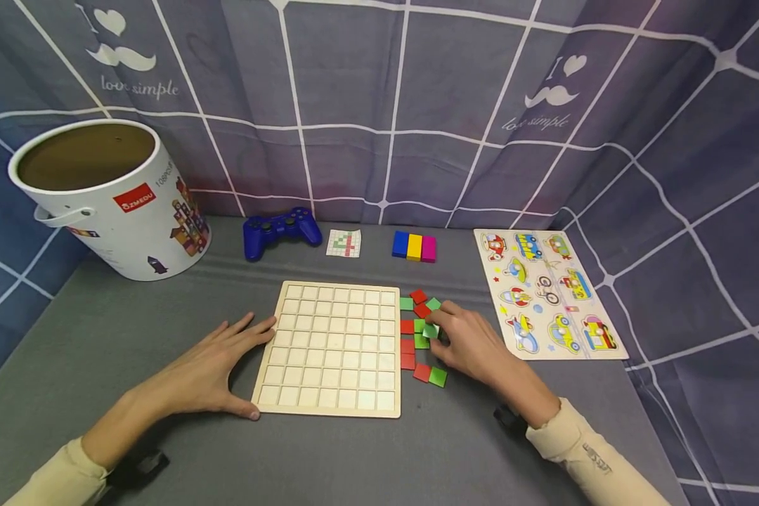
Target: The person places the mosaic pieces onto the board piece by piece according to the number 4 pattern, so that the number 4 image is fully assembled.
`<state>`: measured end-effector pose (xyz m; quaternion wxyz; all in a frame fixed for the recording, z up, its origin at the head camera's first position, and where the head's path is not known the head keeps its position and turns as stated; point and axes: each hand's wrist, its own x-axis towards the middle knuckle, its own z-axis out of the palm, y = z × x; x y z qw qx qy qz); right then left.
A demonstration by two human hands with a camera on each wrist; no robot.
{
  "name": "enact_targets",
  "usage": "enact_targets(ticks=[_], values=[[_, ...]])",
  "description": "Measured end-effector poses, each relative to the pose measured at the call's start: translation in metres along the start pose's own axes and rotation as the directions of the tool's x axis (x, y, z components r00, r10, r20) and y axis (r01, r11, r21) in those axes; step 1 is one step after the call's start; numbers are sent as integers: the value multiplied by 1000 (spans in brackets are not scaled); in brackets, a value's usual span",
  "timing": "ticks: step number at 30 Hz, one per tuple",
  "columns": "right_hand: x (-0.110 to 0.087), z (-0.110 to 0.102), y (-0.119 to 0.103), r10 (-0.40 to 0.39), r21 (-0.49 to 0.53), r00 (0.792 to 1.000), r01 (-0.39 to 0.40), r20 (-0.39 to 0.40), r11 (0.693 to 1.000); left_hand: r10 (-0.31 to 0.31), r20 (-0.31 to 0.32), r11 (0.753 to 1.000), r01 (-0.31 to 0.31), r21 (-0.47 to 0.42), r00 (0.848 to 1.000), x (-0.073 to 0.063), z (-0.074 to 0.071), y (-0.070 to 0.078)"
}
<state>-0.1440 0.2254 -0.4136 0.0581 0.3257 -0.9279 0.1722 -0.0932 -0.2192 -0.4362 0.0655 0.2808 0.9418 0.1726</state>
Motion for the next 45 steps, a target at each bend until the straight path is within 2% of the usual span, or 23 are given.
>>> enact_targets(ticks=[8, 17, 27, 37, 45], values=[[27, 5, 0, -13, 76, 1000, 13, 8, 997, -6, -3, 1000, 6, -15, 1000, 2, 1, 1], [65, 23, -7, -65, 175, 997, 59, 28, 983, -32, 20, 993, 34, -110, 999, 2, 2, -1], [91, 37, -16, -79, 146, 996, 74, 32, 987, -56, 19, 991, 58, -121, 998, 5, 1, 0], [110, 46, -18, -62, 142, 997, 56, 42, 988, -50, 8, 989, 51, -139, 999, 2, 3, 0], [123, 51, -24, -60, 150, 994, 46, 89, 988, -49, 5, 988, 50, -147, 999, 3, 2, 0]])
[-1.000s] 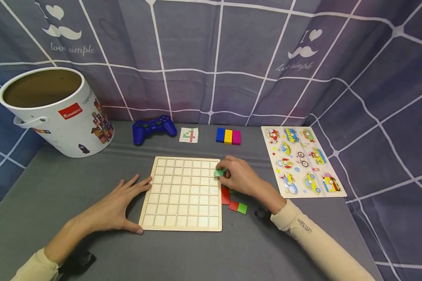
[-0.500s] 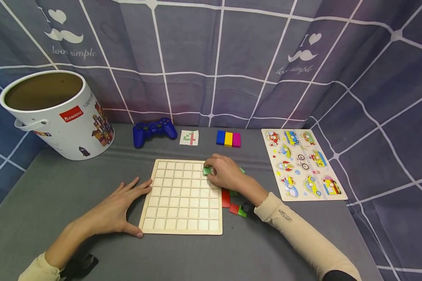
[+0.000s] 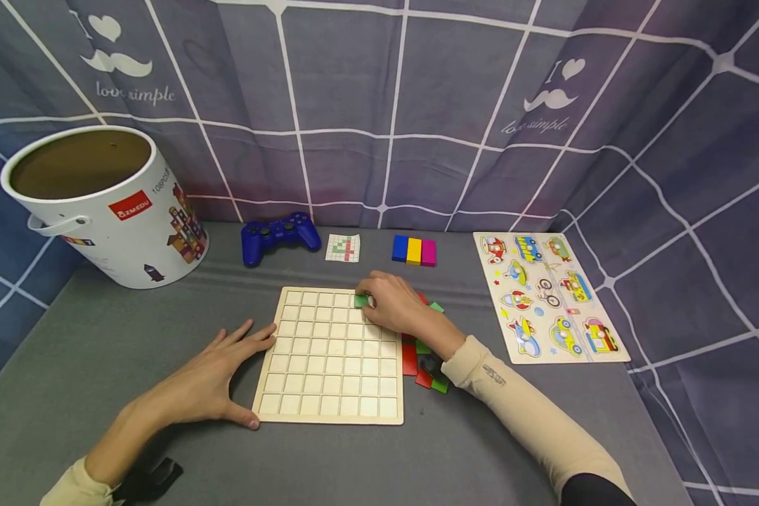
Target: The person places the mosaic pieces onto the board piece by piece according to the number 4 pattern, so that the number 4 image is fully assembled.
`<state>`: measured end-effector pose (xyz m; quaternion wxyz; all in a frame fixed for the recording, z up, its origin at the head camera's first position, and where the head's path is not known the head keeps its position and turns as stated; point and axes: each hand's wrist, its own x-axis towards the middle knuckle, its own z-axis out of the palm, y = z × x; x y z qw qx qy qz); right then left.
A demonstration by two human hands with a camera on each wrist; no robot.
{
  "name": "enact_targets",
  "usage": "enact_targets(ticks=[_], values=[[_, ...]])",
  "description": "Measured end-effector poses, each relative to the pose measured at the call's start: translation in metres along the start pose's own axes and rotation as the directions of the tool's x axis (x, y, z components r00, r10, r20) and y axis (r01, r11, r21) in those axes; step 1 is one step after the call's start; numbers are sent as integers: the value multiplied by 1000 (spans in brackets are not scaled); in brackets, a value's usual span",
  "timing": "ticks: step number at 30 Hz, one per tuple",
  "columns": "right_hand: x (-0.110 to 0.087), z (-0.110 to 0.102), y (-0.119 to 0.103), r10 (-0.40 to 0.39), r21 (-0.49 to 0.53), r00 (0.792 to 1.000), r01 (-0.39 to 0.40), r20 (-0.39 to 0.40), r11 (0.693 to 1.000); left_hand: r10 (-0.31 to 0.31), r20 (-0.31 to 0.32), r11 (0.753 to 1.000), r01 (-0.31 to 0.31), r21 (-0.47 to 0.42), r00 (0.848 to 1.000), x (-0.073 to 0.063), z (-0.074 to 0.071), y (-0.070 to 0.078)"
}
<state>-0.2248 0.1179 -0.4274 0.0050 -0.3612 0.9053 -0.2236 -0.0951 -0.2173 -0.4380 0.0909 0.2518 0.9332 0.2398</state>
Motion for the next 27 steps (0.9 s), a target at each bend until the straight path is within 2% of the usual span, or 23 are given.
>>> enact_targets(ticks=[9, 15, 21, 27], values=[[11, 1, -1, 24, 40, 999, -26, 45, 999, -12, -1, 1000, 12, -26, 1000, -1, 0, -1], [12, -4, -1, 72, 55, 996, -75, 61, 996, 1, -2, 999, -2, -43, 1000, 4, -1, -2], [6, -6, -1, 62, 76, 998, -63, 19, 995, 5, -1, 998, -5, -65, 1000, 5, -1, -3], [-11, -17, 3, 48, 59, 998, -45, -48, 997, -8, 12, 998, 9, -62, 1000, 3, 0, -4]])
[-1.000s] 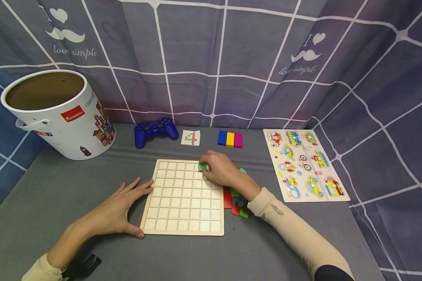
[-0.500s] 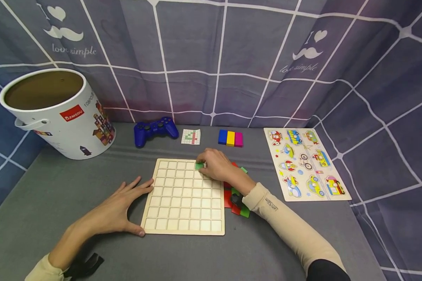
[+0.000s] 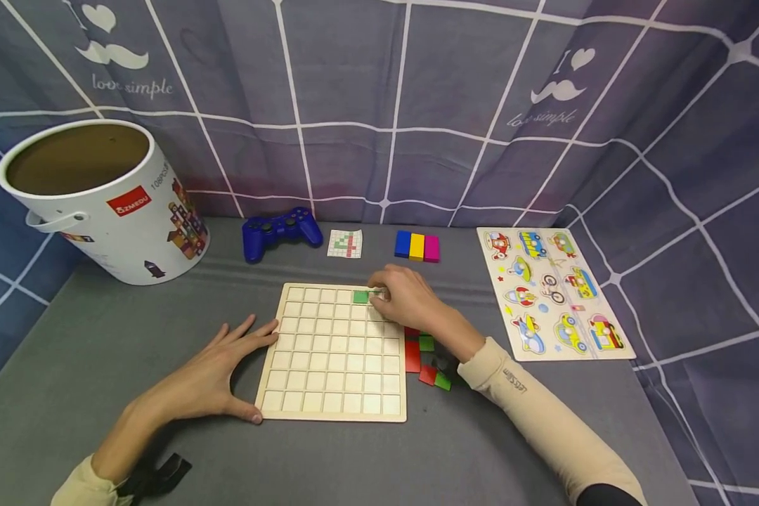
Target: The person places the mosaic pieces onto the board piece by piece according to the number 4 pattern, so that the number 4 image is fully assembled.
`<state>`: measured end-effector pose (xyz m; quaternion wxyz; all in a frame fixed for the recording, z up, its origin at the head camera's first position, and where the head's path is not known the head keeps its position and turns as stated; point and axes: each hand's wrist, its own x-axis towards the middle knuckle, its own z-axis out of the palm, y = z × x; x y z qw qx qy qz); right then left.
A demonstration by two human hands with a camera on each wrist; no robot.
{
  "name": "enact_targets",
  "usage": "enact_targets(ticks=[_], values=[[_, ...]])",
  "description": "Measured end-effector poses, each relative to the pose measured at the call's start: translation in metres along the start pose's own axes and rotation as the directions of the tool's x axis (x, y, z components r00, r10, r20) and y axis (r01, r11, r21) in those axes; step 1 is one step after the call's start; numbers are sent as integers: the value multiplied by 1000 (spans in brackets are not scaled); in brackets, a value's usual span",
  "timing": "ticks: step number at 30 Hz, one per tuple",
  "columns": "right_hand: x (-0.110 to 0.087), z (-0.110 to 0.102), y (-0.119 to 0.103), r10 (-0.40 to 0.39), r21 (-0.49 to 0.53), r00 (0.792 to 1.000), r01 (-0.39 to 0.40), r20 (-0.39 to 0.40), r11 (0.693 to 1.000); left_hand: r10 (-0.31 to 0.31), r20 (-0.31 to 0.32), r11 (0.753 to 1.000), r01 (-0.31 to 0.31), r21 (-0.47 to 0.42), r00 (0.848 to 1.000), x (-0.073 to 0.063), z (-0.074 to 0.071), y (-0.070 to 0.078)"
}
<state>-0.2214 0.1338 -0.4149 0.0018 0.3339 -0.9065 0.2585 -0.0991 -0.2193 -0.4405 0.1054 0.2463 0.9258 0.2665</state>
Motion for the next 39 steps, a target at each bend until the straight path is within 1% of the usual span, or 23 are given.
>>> enact_targets(ticks=[7, 14, 23, 26, 30, 33, 39], values=[[-27, -19, 13, 70, -53, 998, -70, 3, 996, -24, 8, 1000, 24, 13, 1000, -4, -5, 3], [-53, -33, 27, 86, -74, 996, -86, -1, 994, -43, 12, 998, 42, 42, 999, -8, -6, 3], [-79, -41, 47, 112, -127, 994, -111, 4, 986, -22, 21, 999, 21, 43, 1000, -4, -4, 4], [-83, -39, 53, 141, -139, 990, -140, -2, 980, -17, 26, 999, 16, 39, 1000, -2, -4, 5], [-82, -37, 60, 172, -135, 985, -171, -9, 976, -17, 29, 999, 16, 39, 999, 1, -3, 5], [-81, -38, 60, 171, -135, 985, -173, -22, 976, -13, 30, 999, 12, 41, 999, 3, -3, 5], [-80, -37, 53, 159, -143, 987, -163, -38, 976, -7, 27, 999, 6, 34, 1000, 6, -3, 5]])
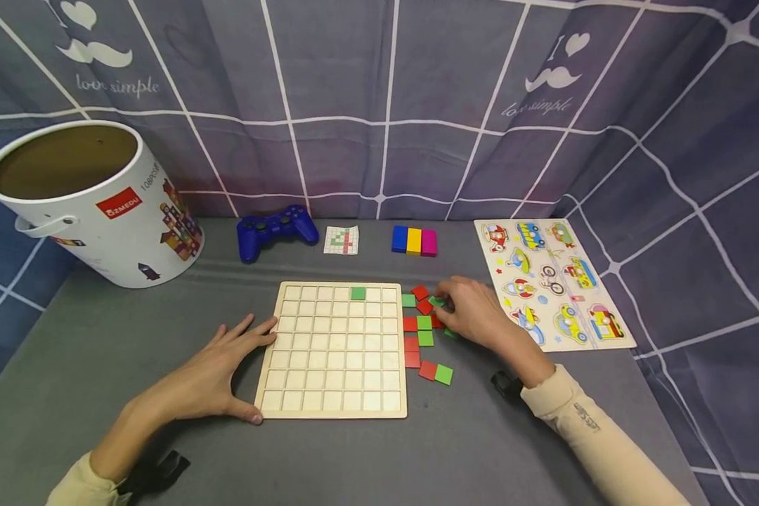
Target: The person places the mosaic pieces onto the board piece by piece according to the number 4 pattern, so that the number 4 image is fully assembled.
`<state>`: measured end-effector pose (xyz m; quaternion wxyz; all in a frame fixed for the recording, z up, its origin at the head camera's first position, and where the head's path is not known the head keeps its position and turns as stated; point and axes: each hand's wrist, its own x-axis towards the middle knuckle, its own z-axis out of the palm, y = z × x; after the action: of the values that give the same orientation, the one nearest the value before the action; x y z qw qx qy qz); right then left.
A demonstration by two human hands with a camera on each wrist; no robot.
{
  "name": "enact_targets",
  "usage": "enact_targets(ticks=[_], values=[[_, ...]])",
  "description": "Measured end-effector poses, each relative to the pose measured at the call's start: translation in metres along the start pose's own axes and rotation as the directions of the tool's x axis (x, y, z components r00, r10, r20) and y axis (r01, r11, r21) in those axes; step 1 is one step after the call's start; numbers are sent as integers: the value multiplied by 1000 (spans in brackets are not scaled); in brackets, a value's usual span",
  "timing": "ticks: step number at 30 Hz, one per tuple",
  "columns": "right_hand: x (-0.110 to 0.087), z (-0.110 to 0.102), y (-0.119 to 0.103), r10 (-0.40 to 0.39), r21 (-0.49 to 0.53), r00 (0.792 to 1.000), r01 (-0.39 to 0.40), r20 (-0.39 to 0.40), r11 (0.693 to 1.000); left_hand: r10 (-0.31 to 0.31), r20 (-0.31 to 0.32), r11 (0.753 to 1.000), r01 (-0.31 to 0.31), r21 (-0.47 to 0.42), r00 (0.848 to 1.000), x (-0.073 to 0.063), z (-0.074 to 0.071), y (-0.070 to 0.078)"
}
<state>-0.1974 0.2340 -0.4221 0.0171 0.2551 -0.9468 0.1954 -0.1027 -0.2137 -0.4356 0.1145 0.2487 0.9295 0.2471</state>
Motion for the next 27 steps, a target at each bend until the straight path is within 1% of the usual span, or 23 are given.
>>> enact_targets(ticks=[4, 7, 11, 16, 20, 24, 27], values=[[3, 3, 1, 28, -10, 1000, -28, -8, 1000, 6, -4, 1000, -6, 4, 1000, 0, -1, 0], [5, 4, 3, 50, -20, 999, -50, 3, 999, 8, 0, 1000, -8, 6, 1000, 0, -1, 0], [7, 5, 6, 54, -28, 998, -54, 18, 998, 5, -1, 1000, -5, 5, 1000, -1, -1, 0], [10, 4, 6, 35, -28, 999, -34, 8, 999, 4, 3, 1000, -4, 1, 1000, -1, -1, 0], [12, 4, 4, 16, -20, 1000, -17, -16, 1000, 5, 11, 1000, -5, -7, 1000, -2, -2, 0], [17, 5, -6, -3, -13, 999, 3, -34, 1000, 7, 11, 1000, -7, -6, 1000, -2, -2, 0], [23, 7, -17, -33, -2, 999, 33, -32, 999, 5, 12, 1000, -5, -6, 1000, -3, -2, 1]])
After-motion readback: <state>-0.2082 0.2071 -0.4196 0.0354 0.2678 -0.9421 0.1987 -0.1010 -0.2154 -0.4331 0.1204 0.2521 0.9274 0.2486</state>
